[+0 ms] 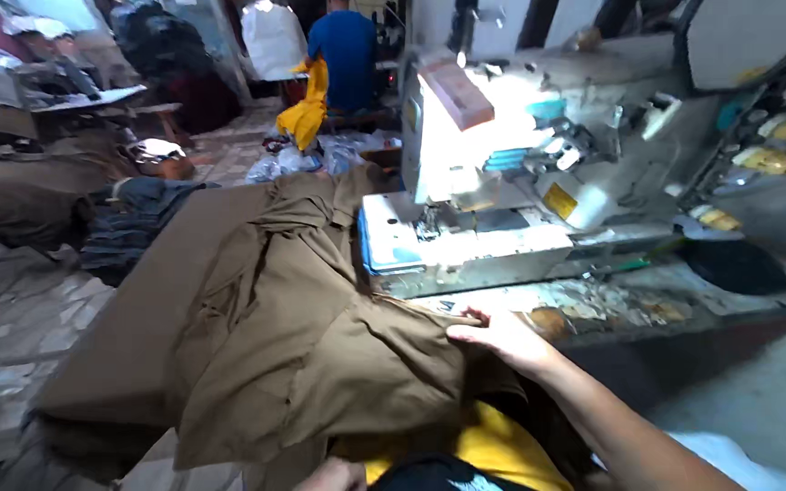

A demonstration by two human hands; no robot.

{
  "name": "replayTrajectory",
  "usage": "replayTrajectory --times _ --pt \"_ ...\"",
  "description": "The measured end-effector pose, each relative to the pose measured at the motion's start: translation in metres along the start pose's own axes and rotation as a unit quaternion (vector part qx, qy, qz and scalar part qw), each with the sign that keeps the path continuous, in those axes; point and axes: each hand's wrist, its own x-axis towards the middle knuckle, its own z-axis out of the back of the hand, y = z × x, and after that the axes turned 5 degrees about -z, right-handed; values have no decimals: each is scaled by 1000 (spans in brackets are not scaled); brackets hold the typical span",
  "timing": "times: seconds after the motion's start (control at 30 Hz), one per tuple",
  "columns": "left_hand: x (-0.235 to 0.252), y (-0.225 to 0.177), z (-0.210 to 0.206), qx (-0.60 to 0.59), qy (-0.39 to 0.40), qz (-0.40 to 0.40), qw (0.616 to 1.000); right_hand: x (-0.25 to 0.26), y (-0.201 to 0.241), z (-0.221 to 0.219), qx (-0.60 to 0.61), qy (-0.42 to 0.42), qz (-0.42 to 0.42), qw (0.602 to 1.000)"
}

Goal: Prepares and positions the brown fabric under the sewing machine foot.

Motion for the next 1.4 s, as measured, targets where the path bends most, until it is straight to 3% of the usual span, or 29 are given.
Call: replayTrajectory --times 0.07,0.13,0.17,0.23,0.27,0.33,0.43,0.53,0.67,0.8,0.87,1.07,1.2,1.27,1.4 --pt "18 11 0 60 -9 18 998 -7 -11 -13 21 -27 -19 999" --pt "36 -2 8 104 43 93 989 -17 -22 -20 42 -44 -26 998" --pt "44 -13 14 117 66 93 987 -21 -27 -20 56 -53 -28 997" --pt "44 -43 31 99 63 -14 993 -29 -35 -19 83 -71 -15 994" --pt "40 -63 40 60 -7 -117 991 -32 -40 -19 92 -79 1 993" --pt "44 -106 59 -22 -186 -271 944 -38 -48 -18 113 -87 38 989" --pt "70 -144 90 34 -332 -250 909 -42 -54 -20 169 -74 84 979" --pt "93 -158 105 -49 -354 -232 905 -46 -53 -19 192 -9 54 980" --pt "93 -158 105 -99 -404 -274 867 -53 -53 -32 204 -5 -3 979" --pt "77 -157 62 -266 -364 -234 862 -50 -45 -44 358 7 21 934" --pt "76 -149 45 -287 -354 -201 867 -49 -45 -48 385 21 48 921" --pt "79 -137 54 -273 -394 -129 868 -48 -34 -52 342 27 8 939" --pt "75 -129 60 -349 -352 -141 857 -54 -38 -54 148 -96 55 983" --pt "75 -127 60 -398 -332 -153 841 -54 -47 -55 72 -133 102 983" --pt "76 -133 59 -461 -305 -142 821 -59 -44 -57 157 -112 88 977"
